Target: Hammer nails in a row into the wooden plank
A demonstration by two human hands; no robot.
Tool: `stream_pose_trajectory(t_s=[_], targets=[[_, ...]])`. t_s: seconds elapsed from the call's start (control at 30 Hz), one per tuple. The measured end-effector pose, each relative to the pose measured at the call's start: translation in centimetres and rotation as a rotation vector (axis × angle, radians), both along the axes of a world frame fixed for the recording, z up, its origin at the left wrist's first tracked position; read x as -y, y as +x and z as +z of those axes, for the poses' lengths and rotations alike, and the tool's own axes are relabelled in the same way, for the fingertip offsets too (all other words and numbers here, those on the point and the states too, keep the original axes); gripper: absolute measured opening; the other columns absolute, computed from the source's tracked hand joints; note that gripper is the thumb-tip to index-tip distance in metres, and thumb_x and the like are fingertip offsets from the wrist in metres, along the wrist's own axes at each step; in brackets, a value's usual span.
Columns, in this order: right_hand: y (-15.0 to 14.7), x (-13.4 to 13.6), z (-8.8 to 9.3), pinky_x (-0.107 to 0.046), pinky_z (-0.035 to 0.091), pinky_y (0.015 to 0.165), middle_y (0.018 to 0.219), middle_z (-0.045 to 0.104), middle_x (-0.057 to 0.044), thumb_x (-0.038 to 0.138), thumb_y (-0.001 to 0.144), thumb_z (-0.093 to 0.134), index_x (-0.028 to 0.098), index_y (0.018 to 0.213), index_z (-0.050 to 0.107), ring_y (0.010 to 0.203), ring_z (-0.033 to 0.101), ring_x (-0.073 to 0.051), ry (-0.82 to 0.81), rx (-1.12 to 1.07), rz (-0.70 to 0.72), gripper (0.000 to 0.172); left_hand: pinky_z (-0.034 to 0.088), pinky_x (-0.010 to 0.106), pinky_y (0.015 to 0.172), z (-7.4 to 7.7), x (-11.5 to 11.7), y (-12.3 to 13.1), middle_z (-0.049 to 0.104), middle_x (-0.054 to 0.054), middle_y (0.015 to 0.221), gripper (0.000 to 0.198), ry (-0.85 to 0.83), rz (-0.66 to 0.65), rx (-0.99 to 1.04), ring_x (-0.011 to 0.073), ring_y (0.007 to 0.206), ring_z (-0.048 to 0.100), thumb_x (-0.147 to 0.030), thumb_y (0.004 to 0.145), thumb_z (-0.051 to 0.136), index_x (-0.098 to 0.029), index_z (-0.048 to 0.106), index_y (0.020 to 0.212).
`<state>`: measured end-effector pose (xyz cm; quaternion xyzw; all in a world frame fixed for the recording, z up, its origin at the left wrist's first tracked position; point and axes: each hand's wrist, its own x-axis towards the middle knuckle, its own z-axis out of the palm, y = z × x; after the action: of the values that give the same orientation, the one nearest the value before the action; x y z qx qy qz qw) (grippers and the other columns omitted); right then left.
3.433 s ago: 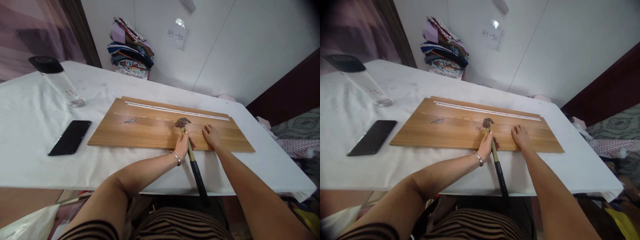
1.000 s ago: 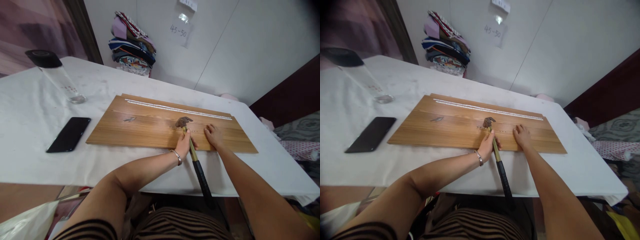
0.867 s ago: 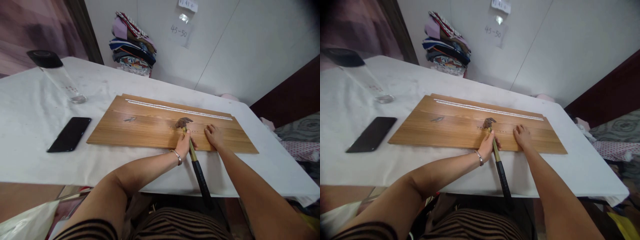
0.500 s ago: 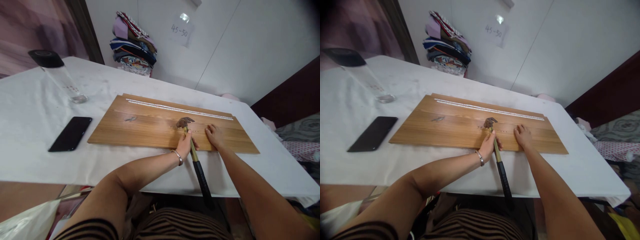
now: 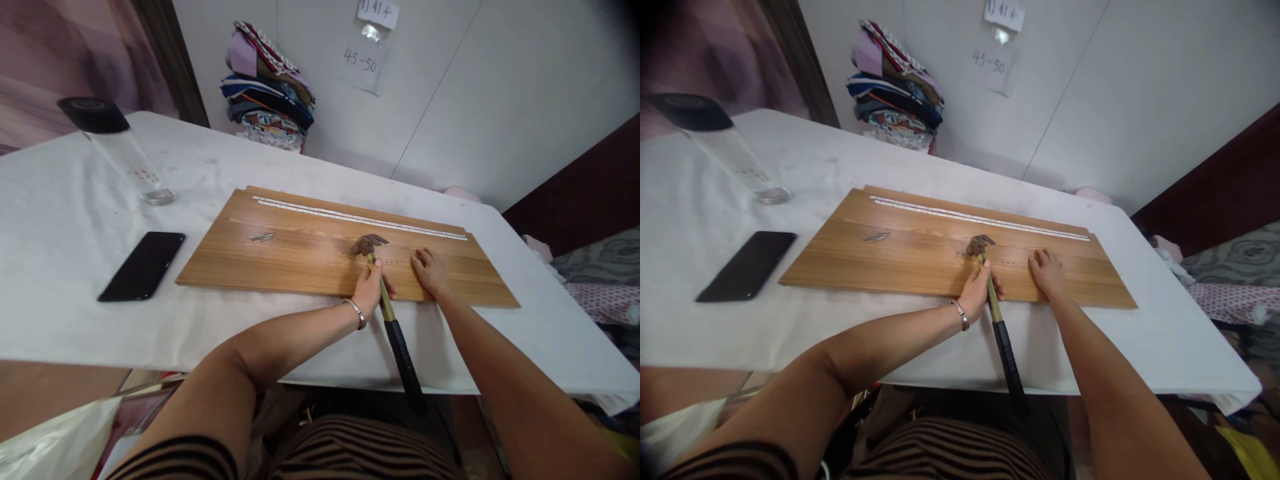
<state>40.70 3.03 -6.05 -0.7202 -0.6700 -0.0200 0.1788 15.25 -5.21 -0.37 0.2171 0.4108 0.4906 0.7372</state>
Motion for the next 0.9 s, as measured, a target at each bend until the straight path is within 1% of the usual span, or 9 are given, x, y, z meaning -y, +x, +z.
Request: stream_pose_trajectory(t_s=[0.17, 0.3, 0.4, 0.57, 0.77, 0.9], targets=[[0.05, -0.09, 0.08, -0.056, 0.046, 0.118, 0.149, 0.067, -0.019, 0.045, 0.102, 0.045, 0.019, 0.133, 0.073, 0.139, 0.060, -0.036, -0.024, 0.011, -0.012, 0.049, 0.052, 0.023, 0.050, 0.04, 0.04, 0.03, 0.057, -0.007, 0.055, 0.048, 0.001, -0.017, -0.006, 0.0146, 0.052, 0.067, -0.069, 0.096, 0.066, -0.024, 0.053, 0.086], [0.14, -0.14, 0.08, -0.055, 0.046, 0.119, 0.149, 0.067, -0.018, 0.045, 0.102, 0.046, 0.019, 0.135, 0.072, 0.139, 0.059, -0.035, -0.030, 0.005, -0.010, 0.049, 0.051, 0.021, 0.048, 0.18, 0.11, 0.00, 0.057, -0.006, 0.056, 0.051, 0.012, -0.016, 0.009, 0.0130, 0.050, 0.065, -0.070, 0.096, 0.067, -0.024, 0.050, 0.082], [0.12, -0.11, 0.01, -0.056, 0.046, 0.119, 0.149, 0.067, -0.018, 0.045, 0.102, 0.045, 0.020, 0.133, 0.073, 0.139, 0.060, -0.036, -0.010, -0.007, -0.007, 0.049, 0.049, 0.020, 0.046, 0.36, 0.17, -0.06, 0.056, -0.008, 0.056, 0.048, -0.003, 0.000, 0.018, 0.0115, 0.047, 0.063, -0.067, 0.096, 0.068, -0.024, 0.050, 0.085], [0.05, -0.03, -0.05, -0.056, 0.046, 0.119, 0.148, 0.068, -0.017, 0.046, 0.101, 0.046, 0.021, 0.132, 0.073, 0.139, 0.060, -0.036, 0.005, -0.017, -0.004, 0.049, 0.050, 0.020, 0.048, 0.46, 0.24, -0.04, 0.056, -0.008, 0.056, 0.045, -0.010, -0.020, 0.015, 0.0112, 0.047, 0.063, -0.063, 0.100, 0.064, -0.024, 0.048, 0.086], [0.16, -0.07, -0.15, -0.057, 0.045, 0.119, 0.150, 0.067, -0.019, 0.047, 0.101, 0.045, 0.019, 0.132, 0.073, 0.140, 0.060, -0.037, -0.001, -0.009, -0.016, 0.050, 0.049, 0.020, 0.047, 0.09, 0.02, 0.07, 0.056, -0.009, 0.056, 0.046, -0.019, 0.004, 0.033, 0.0109, 0.046, 0.061, -0.065, 0.095, 0.070, -0.024, 0.050, 0.087], [0.27, -0.13, -0.11, -0.055, 0.047, 0.118, 0.148, 0.068, -0.018, 0.046, 0.102, 0.044, 0.020, 0.132, 0.073, 0.139, 0.060, -0.036, -0.007, 0.012, -0.014, 0.049, 0.051, 0.021, 0.048, 0.12, 0.06, 0.02, 0.056, -0.008, 0.056, 0.045, -0.008, 0.014, 0.022, 0.0118, 0.047, 0.062, -0.064, 0.096, 0.070, -0.024, 0.051, 0.087]])
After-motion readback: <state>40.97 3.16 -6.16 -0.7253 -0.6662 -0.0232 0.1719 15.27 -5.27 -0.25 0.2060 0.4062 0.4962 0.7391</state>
